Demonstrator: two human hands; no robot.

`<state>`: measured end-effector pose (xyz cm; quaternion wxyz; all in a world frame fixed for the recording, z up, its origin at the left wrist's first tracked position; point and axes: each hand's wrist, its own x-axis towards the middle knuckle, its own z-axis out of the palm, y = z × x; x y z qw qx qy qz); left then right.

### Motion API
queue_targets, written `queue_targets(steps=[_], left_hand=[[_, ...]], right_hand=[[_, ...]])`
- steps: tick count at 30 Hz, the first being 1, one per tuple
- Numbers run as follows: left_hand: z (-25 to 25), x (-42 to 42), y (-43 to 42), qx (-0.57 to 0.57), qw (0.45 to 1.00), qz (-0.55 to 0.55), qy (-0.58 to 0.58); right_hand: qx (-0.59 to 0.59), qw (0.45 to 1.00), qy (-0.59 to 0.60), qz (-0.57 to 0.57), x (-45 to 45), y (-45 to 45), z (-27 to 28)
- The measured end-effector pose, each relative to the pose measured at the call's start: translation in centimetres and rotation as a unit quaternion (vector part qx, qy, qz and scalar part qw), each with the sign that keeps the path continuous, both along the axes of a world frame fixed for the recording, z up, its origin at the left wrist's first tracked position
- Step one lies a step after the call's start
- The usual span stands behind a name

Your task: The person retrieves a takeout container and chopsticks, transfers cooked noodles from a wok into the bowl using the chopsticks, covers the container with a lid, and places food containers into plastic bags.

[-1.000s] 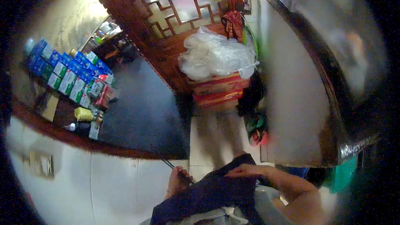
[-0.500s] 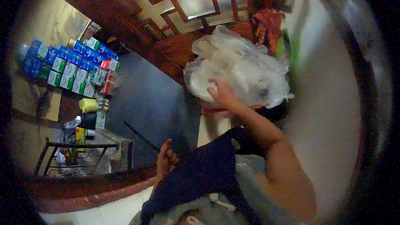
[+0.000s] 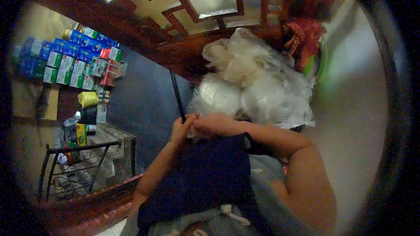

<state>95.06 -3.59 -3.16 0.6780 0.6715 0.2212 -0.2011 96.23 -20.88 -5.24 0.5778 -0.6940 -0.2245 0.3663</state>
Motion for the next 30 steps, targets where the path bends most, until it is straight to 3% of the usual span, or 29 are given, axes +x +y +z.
queue_targets(steps=[2,4,7,10,13,16,18,19,22,23,24,26,28,30], left_hand=[[0.9,1.0,-0.6,-0.002,0.999,0.028,-0.026],[2.2,1.4,-0.4,-0.023,0.998,0.054,-0.035],[3.0,1.2,0.2,-0.06,0.995,0.07,-0.041],[1.9,-0.3,1.6,0.037,0.993,-0.104,-0.03],[3.3,-2.5,1.2,0.091,0.944,-0.27,-0.164],[4.5,-4.1,0.8,0.061,0.987,-0.106,-0.103],[5.5,-3.9,0.6,-0.13,0.988,0.059,-0.061],[6.0,-3.5,0.6,-0.226,0.963,0.14,-0.045],[7.3,-2.8,1.8,-0.26,0.929,0.258,-0.046],[6.3,-3.0,2.9,-0.187,0.937,0.29,-0.045],[6.5,-3.2,3.0,-0.176,0.94,0.283,-0.076],[7.0,-3.5,3.1,-0.149,0.943,0.264,-0.137],[6.9,-3.6,3.4,-0.156,0.943,0.253,-0.148],[6.9,-3.5,3.1,-0.149,0.941,0.263,-0.153]], right_hand=[[0.074,0.997,0.037,0.004,-0.5,-0.2,-0.8],[0.006,0.977,-0.212,0.019,-1.1,-0.9,1.8],[-0.01,0.964,-0.249,-0.095,-1.2,-1.8,4.0],[0.062,0.965,-0.249,-0.059,-0.3,-2.3,5.0],[0.188,0.898,-0.354,-0.181,-0.9,-1.1,5.0],[0.173,0.864,-0.415,-0.225,-1.0,-1.5,6.6],[0.192,0.863,-0.41,-0.223,-1.4,-1.9,5.1],[0.201,0.862,-0.411,-0.22,-1.5,-2.5,4.8],[0.033,0.886,-0.434,-0.161,-2.2,-4.8,5.1],[0.087,0.881,-0.417,-0.207,-2.6,-4.8,4.5],[0.138,0.872,-0.396,-0.253,-2.7,-4.6,3.9],[0.136,0.876,-0.399,-0.234,-2.9,-5.3,3.3],[0.029,0.889,-0.446,-0.102,-1.9,-6.5,5.4],[-0.017,0.978,-0.201,0.051,-1.3,-6.3,8.9]])
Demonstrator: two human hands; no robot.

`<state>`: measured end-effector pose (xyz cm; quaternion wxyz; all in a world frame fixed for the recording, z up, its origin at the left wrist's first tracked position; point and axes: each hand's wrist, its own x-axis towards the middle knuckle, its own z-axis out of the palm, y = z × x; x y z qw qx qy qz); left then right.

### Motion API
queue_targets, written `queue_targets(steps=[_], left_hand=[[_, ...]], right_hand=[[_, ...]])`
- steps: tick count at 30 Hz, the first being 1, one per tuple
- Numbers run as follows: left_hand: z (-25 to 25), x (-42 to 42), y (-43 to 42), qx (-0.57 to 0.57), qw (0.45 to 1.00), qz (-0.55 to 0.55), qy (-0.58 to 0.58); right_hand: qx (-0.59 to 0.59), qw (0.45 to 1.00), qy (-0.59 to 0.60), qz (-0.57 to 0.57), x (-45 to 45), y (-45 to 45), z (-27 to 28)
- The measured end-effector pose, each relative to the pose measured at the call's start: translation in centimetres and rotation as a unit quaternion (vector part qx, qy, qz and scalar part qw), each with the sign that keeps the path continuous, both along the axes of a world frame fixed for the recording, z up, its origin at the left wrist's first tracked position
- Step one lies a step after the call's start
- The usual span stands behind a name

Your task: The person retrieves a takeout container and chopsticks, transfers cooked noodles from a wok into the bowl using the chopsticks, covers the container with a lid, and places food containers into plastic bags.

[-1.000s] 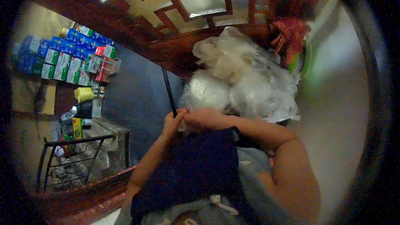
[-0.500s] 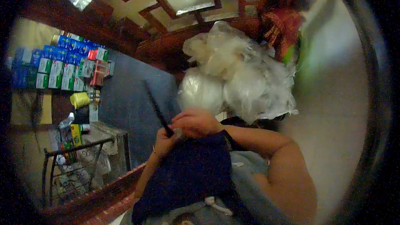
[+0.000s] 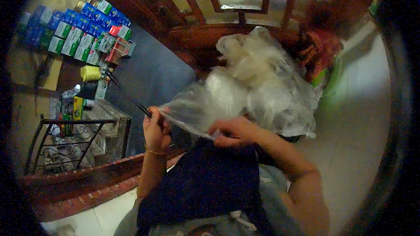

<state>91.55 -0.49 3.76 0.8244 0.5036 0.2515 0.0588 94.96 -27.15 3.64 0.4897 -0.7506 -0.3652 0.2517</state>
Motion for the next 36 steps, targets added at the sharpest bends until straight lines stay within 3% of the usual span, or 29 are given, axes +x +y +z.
queue_targets(steps=[1,4,7,10,11,12,14,16,18,20,22,25,27,28,29,31,34,36], left_hand=[[0.3,0.2,-0.5,0.008,1.0,0.017,0.004],[0.1,0.6,-1.5,0.003,0.999,0.033,0.006],[-0.3,0.1,-2.1,0.023,0.999,0.043,-0.023],[0.0,-0.1,-3.1,0.024,0.997,0.071,-0.022],[0.1,0.0,-3.5,0.018,0.996,0.082,-0.015],[0.1,0.1,-3.5,0.001,0.997,0.079,-0.014],[-0.5,0.2,-3.7,-0.033,0.997,0.063,-0.005],[-0.3,0.1,-4.7,-0.045,0.998,0.041,-0.003],[-0.5,0.0,-5.1,-0.017,1.0,0.023,0.0],[-1.0,-0.2,-4.7,0.05,0.999,0.012,0.007],[-1.0,-0.2,-4.5,0.035,0.999,0.015,-0.013],[-0.4,-0.8,-4.6,-0.005,1.0,0.014,0.001],[-0.4,-1.1,-4.6,-0.016,1.0,0.003,0.008],[-0.8,-1.3,-4.3,-0.011,1.0,-0.003,0.003],[-1.1,-1.4,-4.0,-0.005,1.0,-0.007,-0.001],[-1.3,-1.5,-3.5,0.012,1.0,0.004,-0.006],[-1.7,-1.5,-3.1,0.019,1.0,0.022,-0.008],[-1.6,-1.4,-3.1,0.016,0.999,0.034,0.0]], right_hand=[[-0.045,0.989,0.129,0.063,0.1,0.1,1.0],[-0.109,0.979,0.14,0.105,0.9,1.0,-3.1],[-0.157,0.981,0.078,-0.08,1.5,0.7,-0.2],[-0.175,0.982,0.009,-0.065,2.6,-1.0,2.6],[-0.158,0.966,-0.178,-0.101,3.0,-1.1,3.4],[-0.135,0.915,-0.357,-0.134,3.1,-0.9,4.4],[0.007,0.892,-0.423,-0.159,3.5,0.2,5.0],[0.237,0.939,-0.203,-0.144,4.7,2.9,4.1],[0.186,0.976,0.046,-0.1,5.9,5.4,2.3],[0.002,0.999,0.033,-0.026,7.5,7.3,-4.8],[-0.236,0.963,-0.062,0.114,6.6,7.1,-7.4],[-0.367,0.925,-0.04,0.094,5.2,7.1,-10.1],[-0.333,0.881,-0.327,-0.085,5.9,5.6,-10.7],[-0.293,0.853,-0.404,-0.152,6.7,5.6,-9.8],[-0.252,0.815,-0.472,-0.222,7.5,5.5,-8.9],[-0.157,0.797,-0.484,-0.325,8.6,6.2,-5.4],[-0.086,0.887,-0.36,-0.278,7.9,7.2,-6.2],[-0.198,0.948,-0.218,-0.119,7.7,9.1,-6.4]])
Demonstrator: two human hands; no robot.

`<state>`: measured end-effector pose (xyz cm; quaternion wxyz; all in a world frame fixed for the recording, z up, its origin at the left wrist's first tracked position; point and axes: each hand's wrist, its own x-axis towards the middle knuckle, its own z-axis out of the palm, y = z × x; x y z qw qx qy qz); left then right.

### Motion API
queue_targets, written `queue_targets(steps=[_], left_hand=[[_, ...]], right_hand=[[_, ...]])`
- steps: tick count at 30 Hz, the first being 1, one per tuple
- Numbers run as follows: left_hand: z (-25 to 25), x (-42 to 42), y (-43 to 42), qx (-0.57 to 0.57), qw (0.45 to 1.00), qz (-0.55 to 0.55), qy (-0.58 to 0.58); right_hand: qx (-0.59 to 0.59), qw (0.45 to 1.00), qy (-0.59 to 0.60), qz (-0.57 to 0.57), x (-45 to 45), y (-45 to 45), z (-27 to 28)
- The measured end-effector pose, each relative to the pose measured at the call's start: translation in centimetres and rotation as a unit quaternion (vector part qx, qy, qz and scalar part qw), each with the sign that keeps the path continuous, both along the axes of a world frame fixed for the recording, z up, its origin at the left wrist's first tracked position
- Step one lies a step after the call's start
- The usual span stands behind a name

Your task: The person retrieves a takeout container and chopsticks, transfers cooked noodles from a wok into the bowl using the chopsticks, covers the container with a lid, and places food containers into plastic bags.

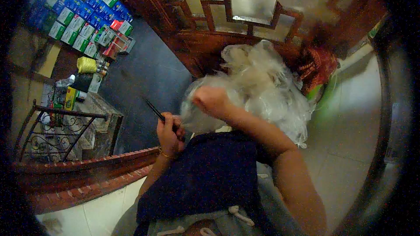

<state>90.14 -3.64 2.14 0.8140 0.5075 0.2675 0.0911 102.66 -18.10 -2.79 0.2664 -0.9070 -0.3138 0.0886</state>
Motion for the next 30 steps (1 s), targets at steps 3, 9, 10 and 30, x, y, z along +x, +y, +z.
queue_targets(steps=[3,9,10,30], left_hand=[[0.4,0.0,-0.2,0.003,1.0,0.003,0.005],[-0.2,-0.2,-0.9,0.006,1.0,-0.013,0.008],[-0.3,-0.1,-0.7,0.012,1.0,-0.009,0.016],[1.6,1.4,0.1,0.615,0.718,-0.299,-0.127]], right_hand=[[-0.072,0.995,-0.053,0.034,-0.1,0.2,-3.7],[-0.16,0.973,-0.166,-0.005,-0.7,-1.5,-8.4],[-0.182,0.978,-0.1,0.003,-0.7,-1.5,-8.3],[0.465,0.847,0.175,-0.189,-10.5,-11.3,7.5]])
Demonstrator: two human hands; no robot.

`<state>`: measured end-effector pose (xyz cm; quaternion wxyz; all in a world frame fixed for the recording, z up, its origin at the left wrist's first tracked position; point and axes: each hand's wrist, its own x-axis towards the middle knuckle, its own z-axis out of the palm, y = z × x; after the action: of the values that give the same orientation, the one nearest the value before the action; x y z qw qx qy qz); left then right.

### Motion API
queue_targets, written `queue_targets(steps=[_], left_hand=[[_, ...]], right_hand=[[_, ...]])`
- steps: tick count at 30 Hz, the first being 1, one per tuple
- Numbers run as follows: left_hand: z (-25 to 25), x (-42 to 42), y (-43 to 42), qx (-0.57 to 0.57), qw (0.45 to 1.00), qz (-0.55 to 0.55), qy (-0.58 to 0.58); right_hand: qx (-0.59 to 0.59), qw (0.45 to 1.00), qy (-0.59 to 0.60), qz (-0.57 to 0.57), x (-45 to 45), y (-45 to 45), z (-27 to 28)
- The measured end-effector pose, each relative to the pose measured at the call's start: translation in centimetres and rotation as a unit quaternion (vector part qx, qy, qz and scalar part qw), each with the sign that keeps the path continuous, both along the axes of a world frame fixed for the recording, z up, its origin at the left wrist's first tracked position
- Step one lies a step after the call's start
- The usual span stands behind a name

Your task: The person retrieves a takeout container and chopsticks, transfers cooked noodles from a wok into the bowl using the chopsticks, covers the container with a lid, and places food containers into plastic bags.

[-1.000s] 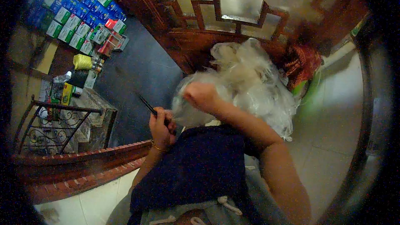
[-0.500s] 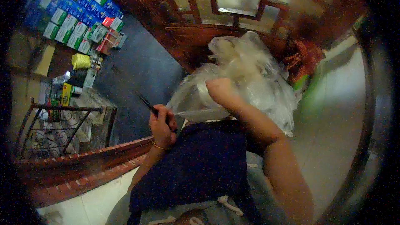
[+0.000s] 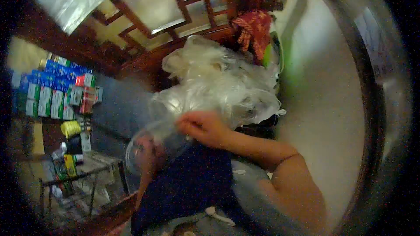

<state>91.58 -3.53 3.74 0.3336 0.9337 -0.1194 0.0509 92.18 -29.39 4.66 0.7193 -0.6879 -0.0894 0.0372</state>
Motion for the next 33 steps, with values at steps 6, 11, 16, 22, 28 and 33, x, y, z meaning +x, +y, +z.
queue_targets(steps=[6,11,16,22,28,33], left_hand=[[1.0,0.6,-1.0,-0.56,0.793,-0.113,0.214],[1.1,-0.4,-1.6,-0.303,0.938,0.008,0.166],[4.6,0.1,-1.2,-0.525,0.825,0.177,0.111],[6.8,-0.6,2.1,-0.506,0.836,0.209,-0.038],[5.5,-1.1,5.4,-0.541,0.796,0.268,-0.051],[4.8,-2.1,5.2,-0.584,0.776,0.24,0.008]], right_hand=[[0.001,0.997,0.016,-0.076,-1.8,-3.8,-1.9],[0.051,0.995,-0.025,-0.085,-1.8,-3.6,-2.1],[-0.538,0.84,0.043,-0.049,1.5,-10.3,-8.0],[-0.692,0.667,-0.129,-0.244,2.5,-14.0,-10.2],[-0.688,0.721,0.089,-0.003,5.7,-10.8,-9.8],[-0.602,0.796,-0.023,-0.056,6.0,-9.4,-9.9]])
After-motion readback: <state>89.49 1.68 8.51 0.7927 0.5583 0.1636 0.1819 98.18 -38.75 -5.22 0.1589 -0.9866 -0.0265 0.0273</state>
